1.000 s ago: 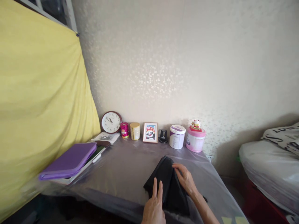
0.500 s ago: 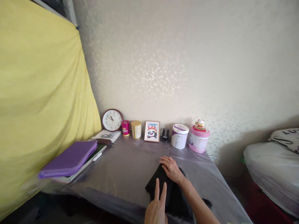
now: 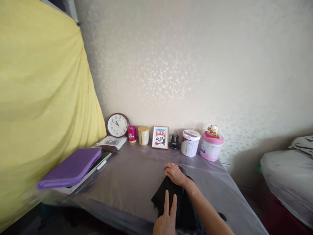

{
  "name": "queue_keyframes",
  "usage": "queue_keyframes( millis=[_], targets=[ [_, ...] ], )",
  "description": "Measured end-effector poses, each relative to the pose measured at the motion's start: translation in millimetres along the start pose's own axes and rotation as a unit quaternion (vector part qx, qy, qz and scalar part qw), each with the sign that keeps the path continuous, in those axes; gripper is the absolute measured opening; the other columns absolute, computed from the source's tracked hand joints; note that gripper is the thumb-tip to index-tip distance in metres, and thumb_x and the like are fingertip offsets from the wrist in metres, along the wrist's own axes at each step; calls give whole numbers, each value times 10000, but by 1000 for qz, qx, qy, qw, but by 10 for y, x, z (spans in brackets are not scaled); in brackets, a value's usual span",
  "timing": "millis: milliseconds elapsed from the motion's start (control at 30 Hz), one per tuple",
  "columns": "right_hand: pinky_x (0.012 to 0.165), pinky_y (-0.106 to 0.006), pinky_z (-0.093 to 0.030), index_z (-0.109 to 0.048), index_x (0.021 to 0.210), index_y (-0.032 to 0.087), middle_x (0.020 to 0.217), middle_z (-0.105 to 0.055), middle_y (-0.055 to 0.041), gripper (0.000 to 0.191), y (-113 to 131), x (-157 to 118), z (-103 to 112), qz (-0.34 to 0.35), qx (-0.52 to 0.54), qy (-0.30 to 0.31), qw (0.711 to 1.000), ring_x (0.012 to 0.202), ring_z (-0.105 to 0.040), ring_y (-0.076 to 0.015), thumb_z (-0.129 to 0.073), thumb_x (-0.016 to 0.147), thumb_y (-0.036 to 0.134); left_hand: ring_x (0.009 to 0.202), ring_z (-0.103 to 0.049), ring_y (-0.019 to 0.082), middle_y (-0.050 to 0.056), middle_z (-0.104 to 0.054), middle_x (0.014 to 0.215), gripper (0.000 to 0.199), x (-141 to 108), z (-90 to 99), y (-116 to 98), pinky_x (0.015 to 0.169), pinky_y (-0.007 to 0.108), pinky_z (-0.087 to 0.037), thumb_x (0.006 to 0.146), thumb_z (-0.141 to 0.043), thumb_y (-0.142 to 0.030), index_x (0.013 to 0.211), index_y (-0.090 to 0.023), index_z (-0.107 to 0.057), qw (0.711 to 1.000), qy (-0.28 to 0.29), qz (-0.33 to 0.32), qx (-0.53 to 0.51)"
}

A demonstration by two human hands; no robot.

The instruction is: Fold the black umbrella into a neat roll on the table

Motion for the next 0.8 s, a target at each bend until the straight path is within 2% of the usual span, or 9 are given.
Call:
queue_keyframes(
  millis=[67,133,233,300,333,400,500,633,800],
  targets=[
    [930,-360,-324,-636,705,199,976,-628,-19,211,-5,44,-71,-3,-7,14,1000,1012,-493,-175,-464,822,161,905,-606,308,48,145,1408,953,-11,11,-7,738,457,-501,551,-359,101,1340,-287,11,1000,-1,2,2],
    [966,-393,-289,-638,727,200,964,-634,-28,198,16,52,-40,-5,-8,5,1000,1067,-471,-191,-469,825,170,915,-602,302,46,160,1404,936,-22,32,-15,748,442,-498,558,-362,79,1347,-252,20,1000,-9,-3,-3],
    [990,-428,-268,-630,828,205,1007,-627,-50,215,93,-75,257,-17,21,-85,996,1108,-455,-200,-419,867,212,935,-595,286,52,143,1412,894,-18,28,7,771,403,-490,584,-364,40,1356,-197,19,1000,-16,-4,-10],
    [953,-396,-331,-615,892,199,1002,-628,-66,253,184,-274,482,-18,65,-153,986,1052,-495,-186,-366,896,243,943,-594,267,52,131,1418,880,2,7,26,781,369,-485,593,-362,30,1358,-179,18,1000,-22,-11,-13],
    [928,-368,-363,-607,919,196,987,-631,-67,263,247,-380,537,-11,89,-163,983,1020,-513,-175,-352,903,256,945,-594,258,54,132,1419,880,16,-6,31,779,352,-483,593,-364,28,1358,-171,24,999,-27,-18,-15],
    [923,-331,-378,-603,940,196,975,-638,-54,259,387,-563,542,15,122,-147,982,1012,-521,-159,-356,903,264,947,-594,244,65,139,1419,884,48,-37,37,766,324,-483,593,-375,22,1354,-153,39,998,-38,-34,-25],
    [998,-366,-305,-610,983,209,1007,-648,-38,281,494,-695,390,46,122,-90,987,1084,-495,-162,-348,907,276,958,-591,228,76,127,1424,884,92,-92,56,753,291,-478,596,-378,17,1351,-143,52,998,-43,-44,-33],
    [1031,-437,-220,-604,1053,233,1084,-634,-41,336,227,-551,212,10,89,-67,994,1155,-449,-181,-315,913,333,954,-594,212,76,140,1421,895,107,-92,74,740,262,-472,588,-379,23,1352,-154,53,999,-36,-27,-29],
    [1009,-374,-259,-646,958,241,1021,-665,-18,356,-205,-230,101,-36,76,-55,995,1103,-497,-165,-306,913,337,903,-612,225,65,126,1428,922,79,-57,71,717,298,-479,573,-386,36,1352,-188,53,1000,-10,0,-21]
  ],
)
Point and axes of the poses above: each hand's wrist, its own x-axis towards the middle knuckle, its own z-axis out of the back of the hand, y = z × x, the point moved 10 cm from there along x, towards the middle knuckle
